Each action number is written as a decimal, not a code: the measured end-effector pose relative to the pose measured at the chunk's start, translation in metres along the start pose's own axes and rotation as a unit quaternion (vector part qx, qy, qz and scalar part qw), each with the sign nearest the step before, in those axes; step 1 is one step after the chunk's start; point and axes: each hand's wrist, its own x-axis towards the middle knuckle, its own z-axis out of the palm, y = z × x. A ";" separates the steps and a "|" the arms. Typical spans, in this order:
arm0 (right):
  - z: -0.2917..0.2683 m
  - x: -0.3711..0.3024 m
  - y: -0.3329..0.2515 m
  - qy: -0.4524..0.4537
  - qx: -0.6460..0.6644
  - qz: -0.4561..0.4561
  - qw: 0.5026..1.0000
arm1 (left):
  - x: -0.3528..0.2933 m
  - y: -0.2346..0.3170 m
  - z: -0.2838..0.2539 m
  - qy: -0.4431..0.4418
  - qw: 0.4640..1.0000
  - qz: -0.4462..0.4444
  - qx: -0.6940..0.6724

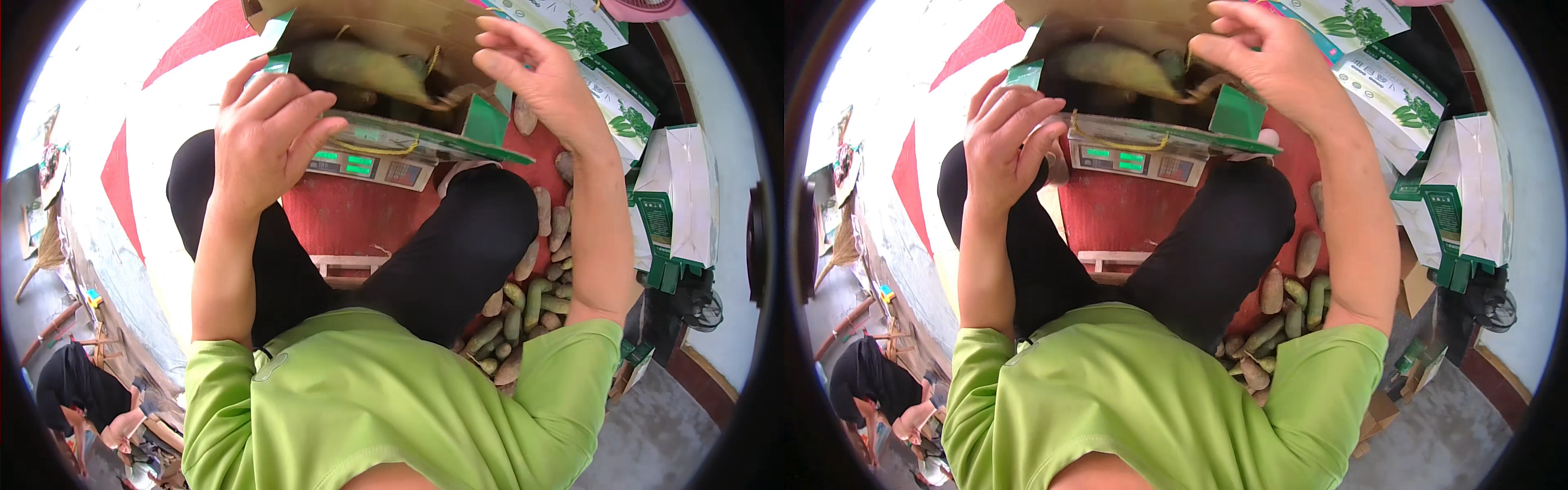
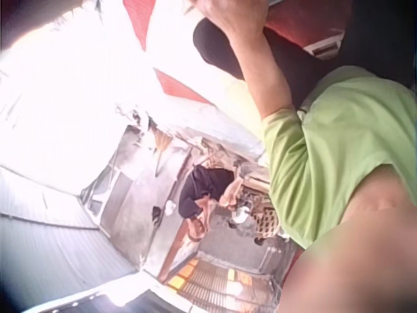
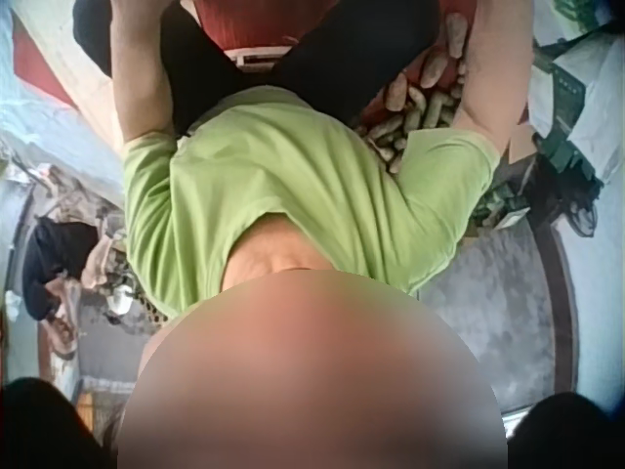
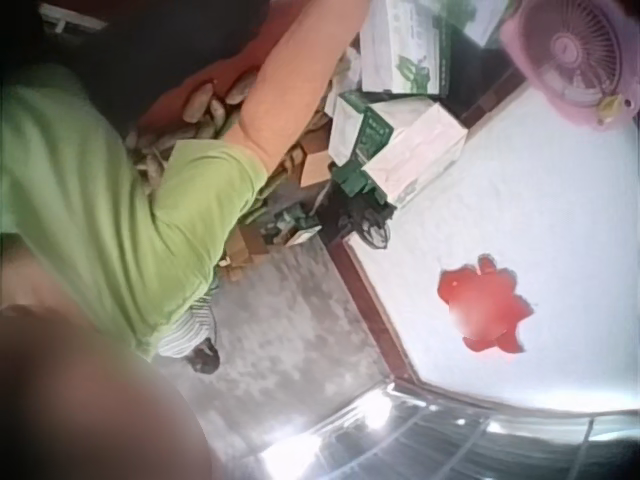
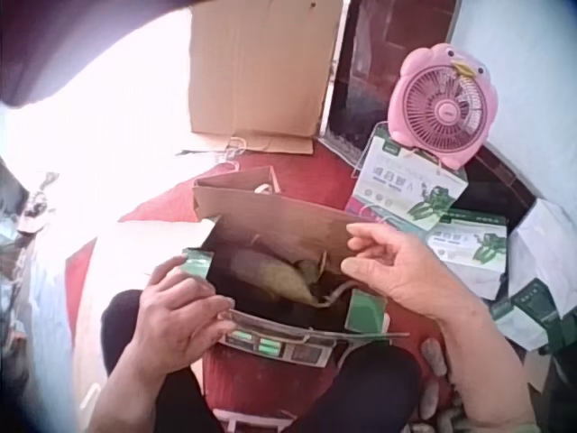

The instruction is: Packing cucumbers or similar gourds into cardboard boxes for shipping.

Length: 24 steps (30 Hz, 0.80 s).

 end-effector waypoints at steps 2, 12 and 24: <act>-0.005 -0.007 0.018 0.092 0.145 -0.014 0.985 | 0.000 0.000 0.000 0.017 1.000 0.001 0.010; 0.056 -0.225 0.285 0.179 -0.146 0.272 0.934 | -0.003 -0.001 0.001 0.046 0.999 -0.010 0.023; 0.279 -0.349 0.351 0.134 -0.107 0.192 0.966 | 0.000 0.002 0.006 0.040 0.999 -0.012 0.020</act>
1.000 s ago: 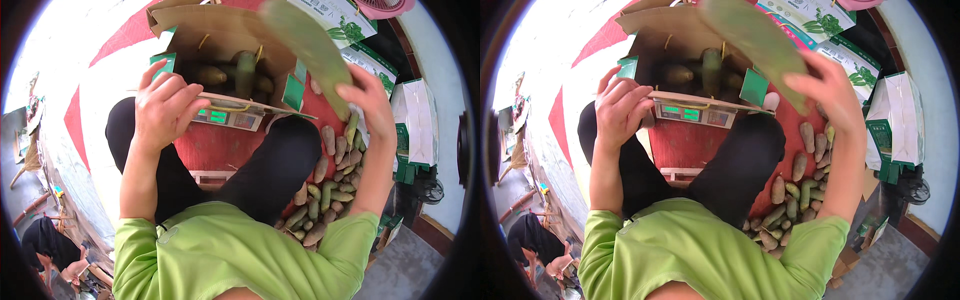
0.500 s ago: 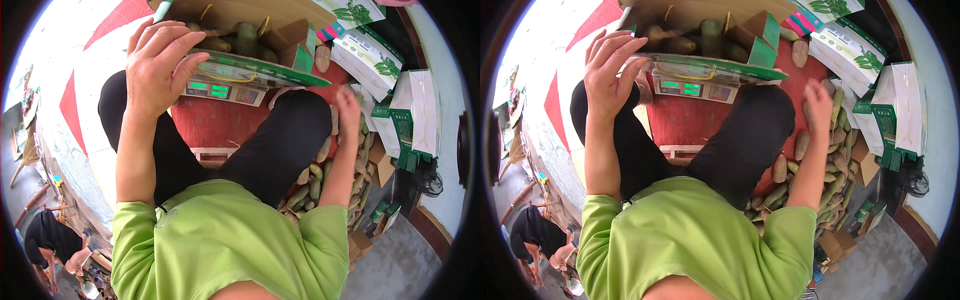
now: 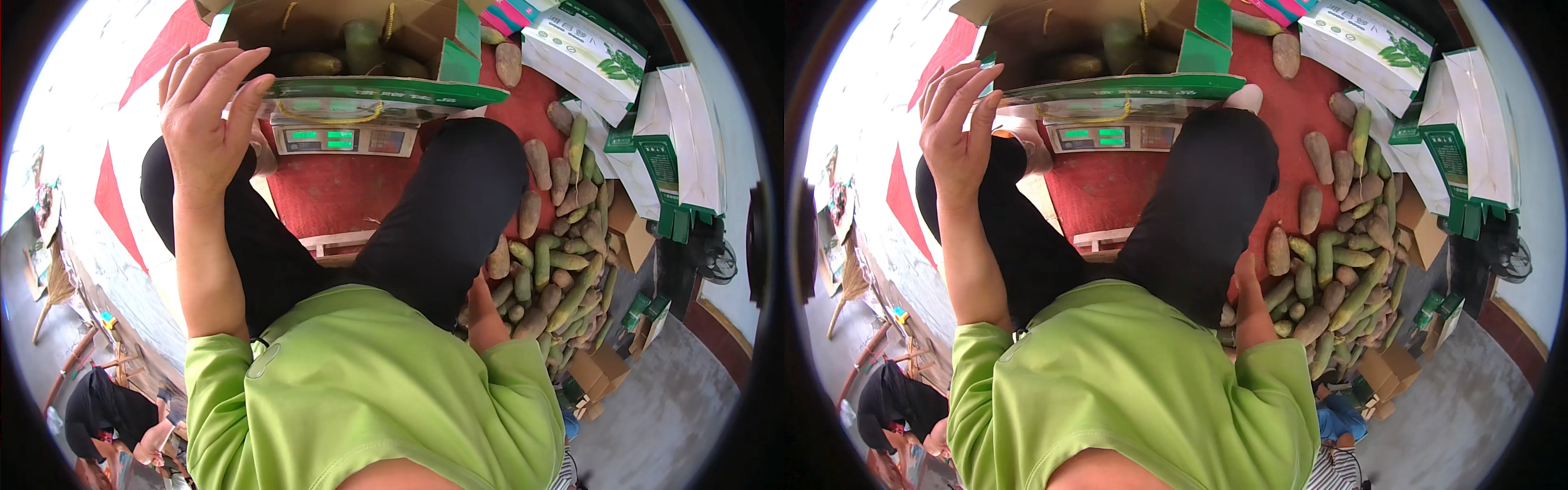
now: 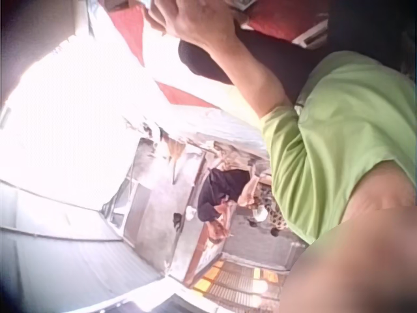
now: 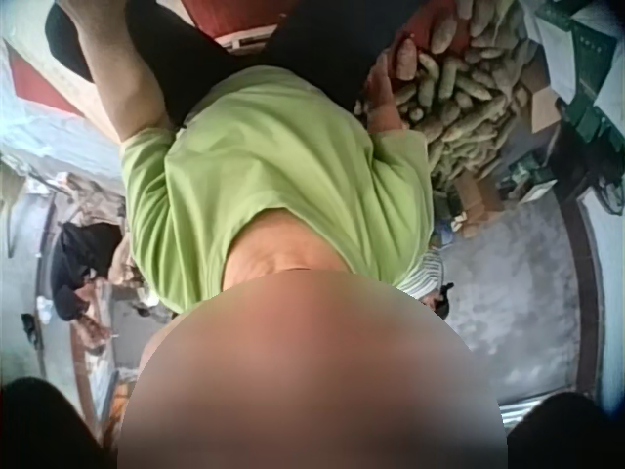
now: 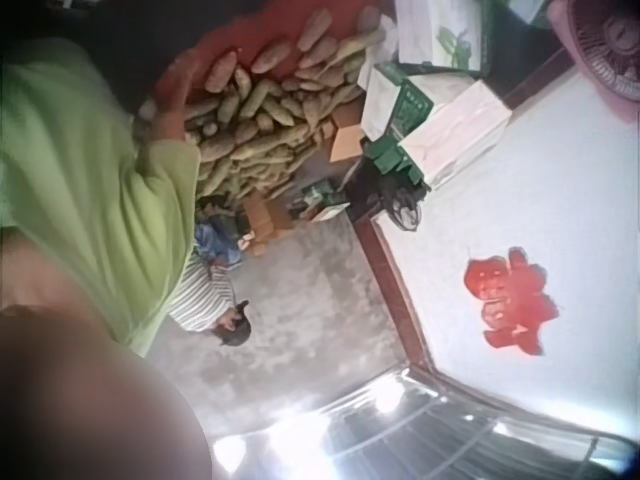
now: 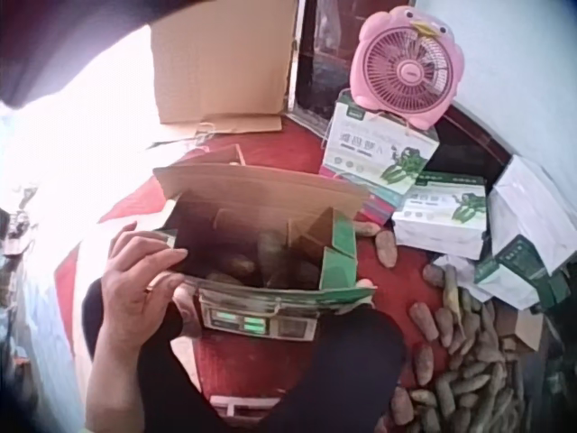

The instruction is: Packing cucumbers or similar gourds into cardboard boxes for shipping.

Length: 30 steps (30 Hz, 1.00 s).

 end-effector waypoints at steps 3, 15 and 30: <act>0.026 -0.006 -0.008 -0.014 0.013 0.054 0.998 | 0.002 0.003 0.005 -0.008 1.000 0.002 -0.012; 0.040 -0.041 0.031 -0.077 0.065 0.261 0.960 | 0.002 0.005 0.006 -0.022 0.999 -0.022 -0.031; -0.024 -0.018 -0.055 -0.060 0.235 0.328 0.913 | -0.009 -0.010 -0.004 -0.051 0.999 0.002 0.018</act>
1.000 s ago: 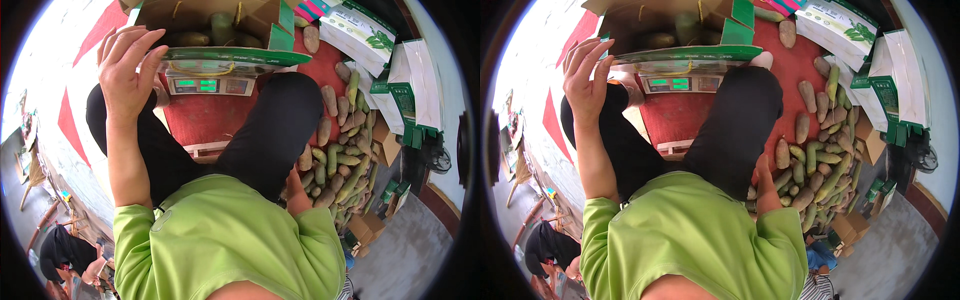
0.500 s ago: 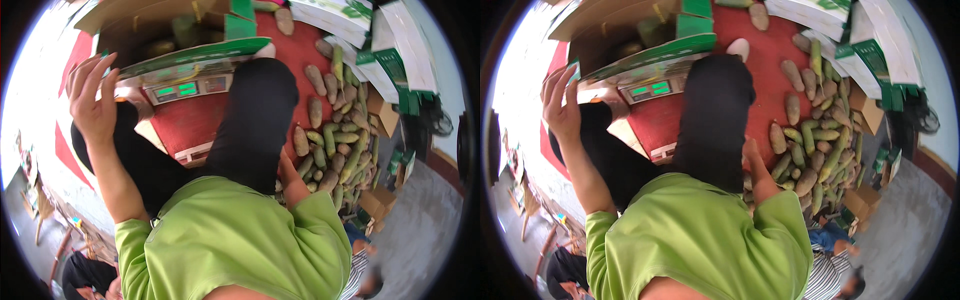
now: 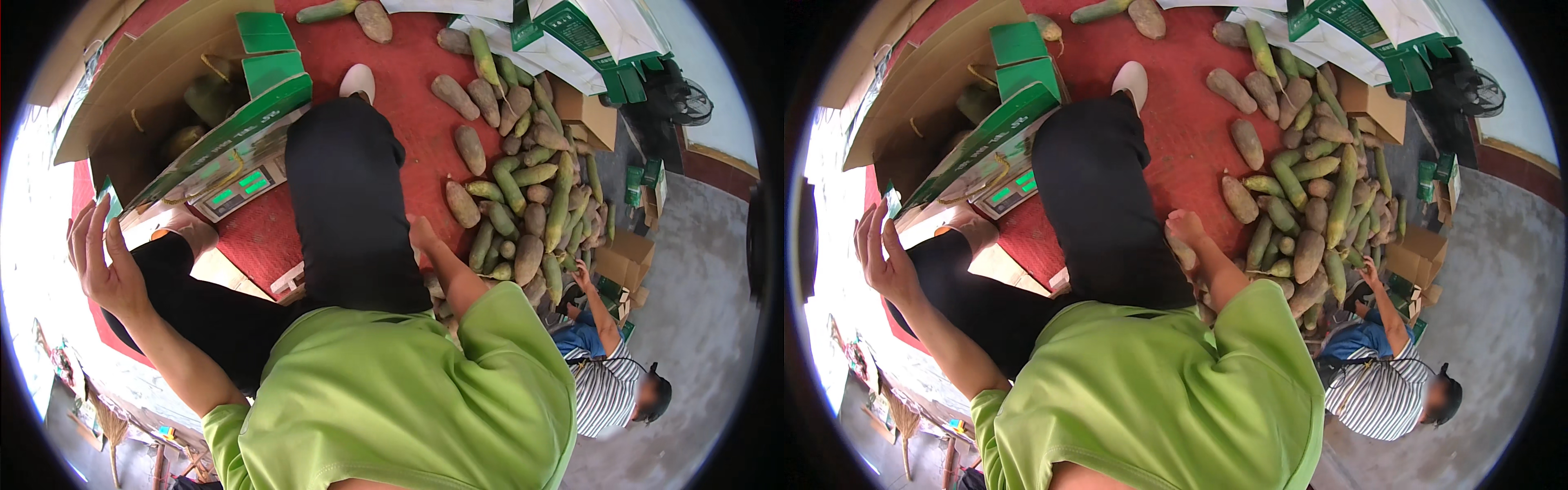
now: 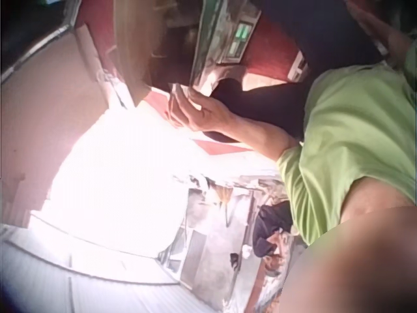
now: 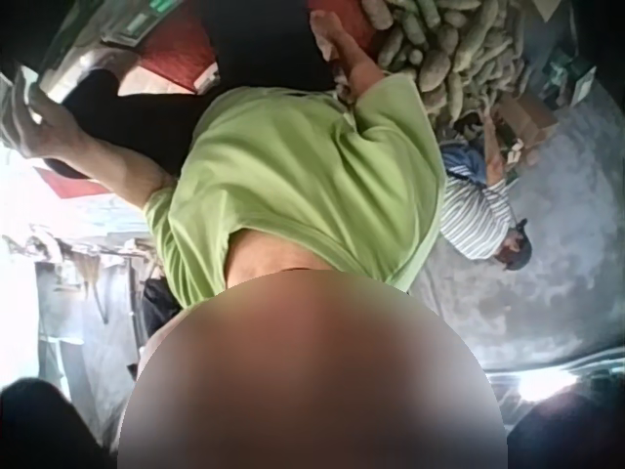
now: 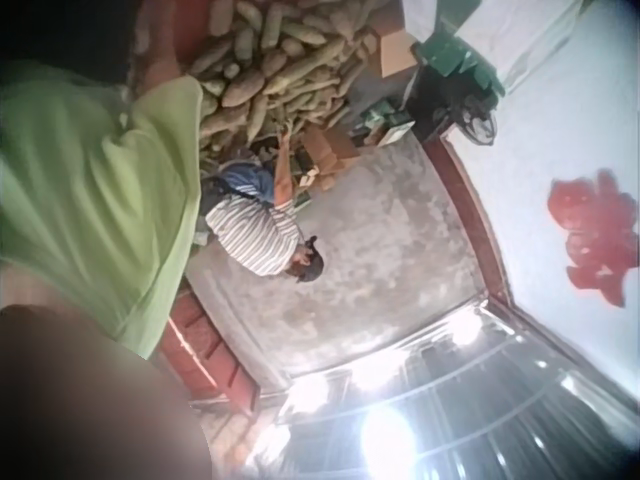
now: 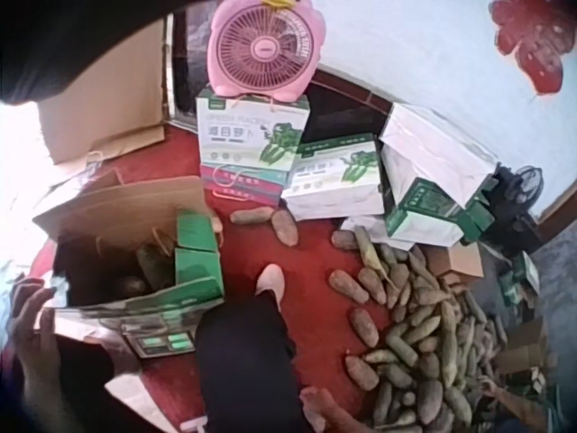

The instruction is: Packing cucumbers or similar gourds into cardboard boxes for shipping.

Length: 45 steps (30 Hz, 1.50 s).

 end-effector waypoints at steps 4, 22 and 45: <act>-0.004 0.008 0.031 -0.004 -0.018 -0.035 0.999 | 0.007 0.012 0.006 0.001 0.999 -0.021 -0.029; -0.121 0.053 -0.299 0.071 0.111 -0.313 0.941 | 0.016 0.015 0.007 -0.001 1.000 0.005 -0.025; -0.043 0.037 -0.574 -0.002 -0.424 -0.561 0.712 | 0.036 0.016 -0.005 -0.239 0.964 0.040 0.111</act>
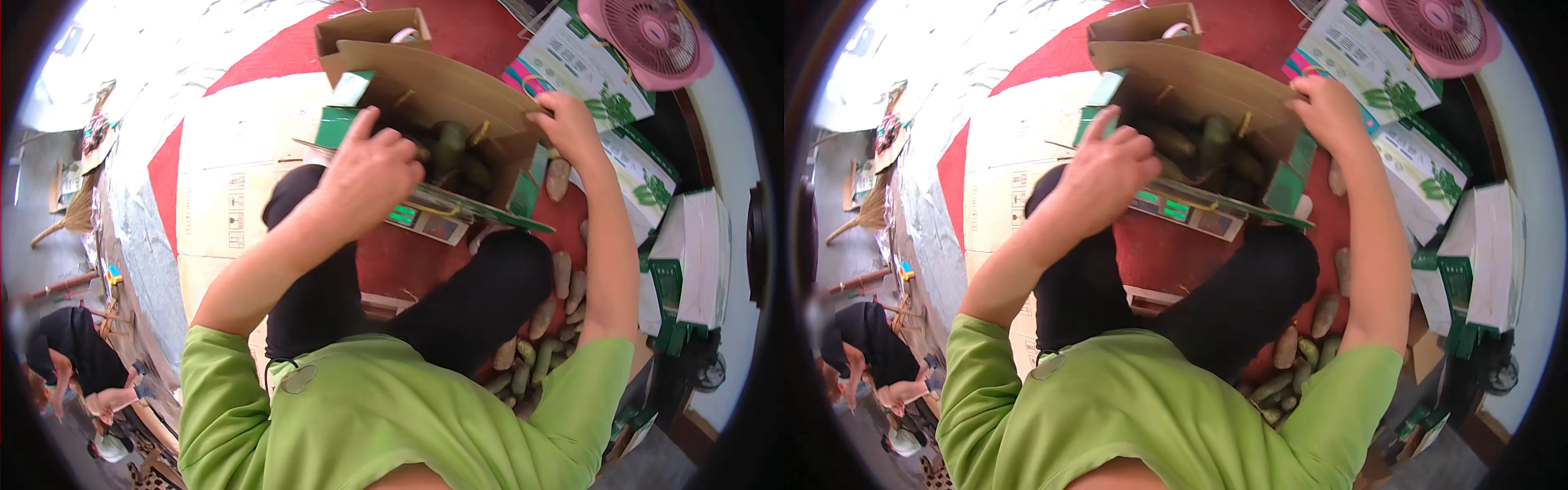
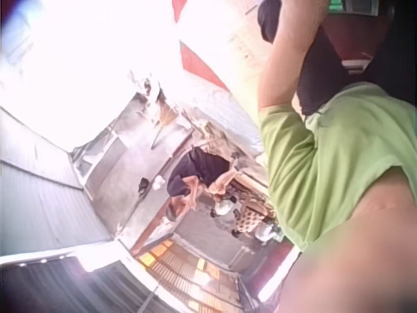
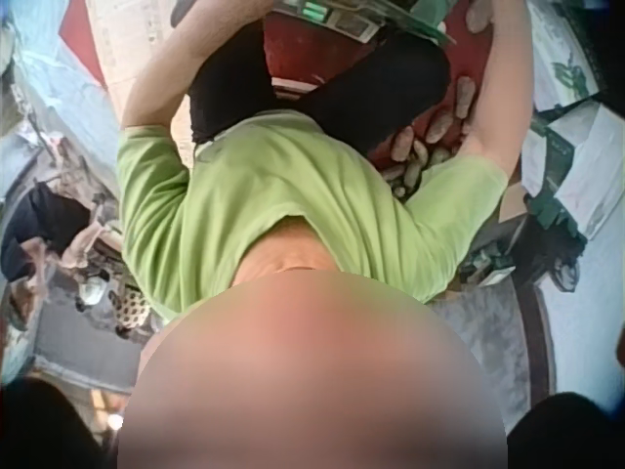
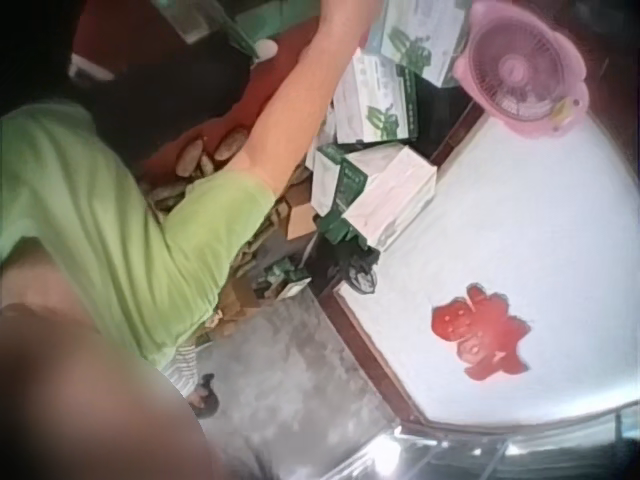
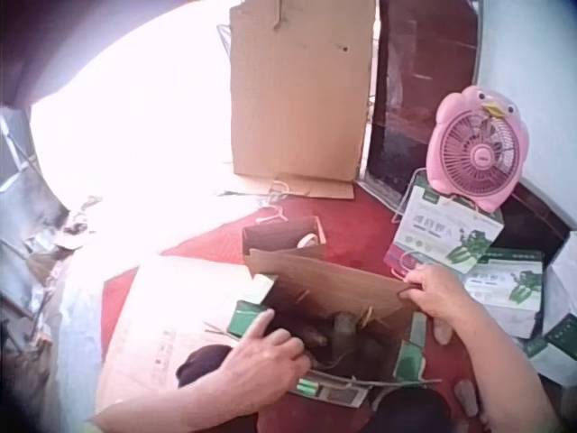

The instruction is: Packing cucumbers or similar gourds into cardboard boxes for shipping.

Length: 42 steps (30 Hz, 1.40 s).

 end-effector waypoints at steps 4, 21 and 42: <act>-0.003 0.003 -0.001 0.023 -0.005 -0.038 0.999 | 0.001 -0.002 0.006 -0.003 0.999 0.024 -0.036; -0.071 0.125 -0.220 0.124 -0.104 -0.220 0.962 | -0.128 -0.131 -0.056 0.180 0.971 -0.154 -0.035; 0.178 -0.034 -0.571 -0.031 0.072 -0.441 0.894 | -0.555 -0.034 -0.142 -0.167 0.875 -0.429 0.151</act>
